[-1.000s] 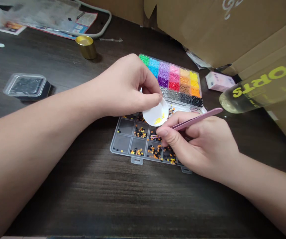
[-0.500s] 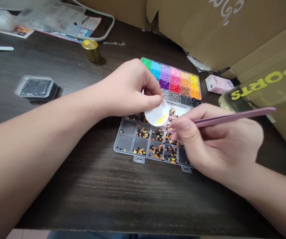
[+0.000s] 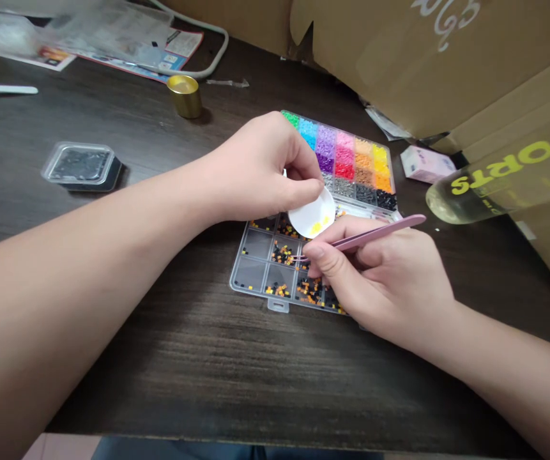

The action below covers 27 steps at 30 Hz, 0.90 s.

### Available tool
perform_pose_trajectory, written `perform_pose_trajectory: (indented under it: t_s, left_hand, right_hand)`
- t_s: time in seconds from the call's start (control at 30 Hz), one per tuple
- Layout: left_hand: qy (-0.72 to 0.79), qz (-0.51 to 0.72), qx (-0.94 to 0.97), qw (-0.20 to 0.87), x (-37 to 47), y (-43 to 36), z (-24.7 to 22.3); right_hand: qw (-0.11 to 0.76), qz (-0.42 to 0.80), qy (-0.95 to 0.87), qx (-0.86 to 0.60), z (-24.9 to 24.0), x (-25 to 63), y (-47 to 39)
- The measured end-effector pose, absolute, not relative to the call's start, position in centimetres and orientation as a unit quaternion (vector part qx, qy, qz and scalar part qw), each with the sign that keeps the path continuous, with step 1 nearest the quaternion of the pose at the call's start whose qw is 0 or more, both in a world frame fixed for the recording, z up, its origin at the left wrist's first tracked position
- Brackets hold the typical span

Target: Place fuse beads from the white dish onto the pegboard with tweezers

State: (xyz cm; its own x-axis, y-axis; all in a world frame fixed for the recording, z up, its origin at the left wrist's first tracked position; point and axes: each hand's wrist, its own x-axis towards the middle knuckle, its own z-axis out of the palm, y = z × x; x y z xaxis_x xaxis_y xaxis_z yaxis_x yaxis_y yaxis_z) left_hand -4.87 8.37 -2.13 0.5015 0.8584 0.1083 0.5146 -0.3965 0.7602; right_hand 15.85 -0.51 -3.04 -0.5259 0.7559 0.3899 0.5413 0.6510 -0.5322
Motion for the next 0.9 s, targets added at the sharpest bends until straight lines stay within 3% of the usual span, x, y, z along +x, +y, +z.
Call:
perform_pose_trajectory:
  t_s: [0.53,0.77,0.9]
  left_hand:
    - [0.424,0.251,0.798,0.347,-4.9,8.3,-2.2]
    - [0.422,0.247,0.799,0.35,-5.0,8.2,-2.1]
    - [0.42,0.251,0.801,0.344,-4.9,8.3,-2.2]
  right_hand:
    - [0.318,0.138,-0.854,-0.389,-2.7,16.0,-0.9]
    - [0.376,0.001,-0.812,-0.447,-2.0,16.7,-1.2]
    - [0.35,0.091,-0.841,-0.402,-2.1,16.5,-2.1]
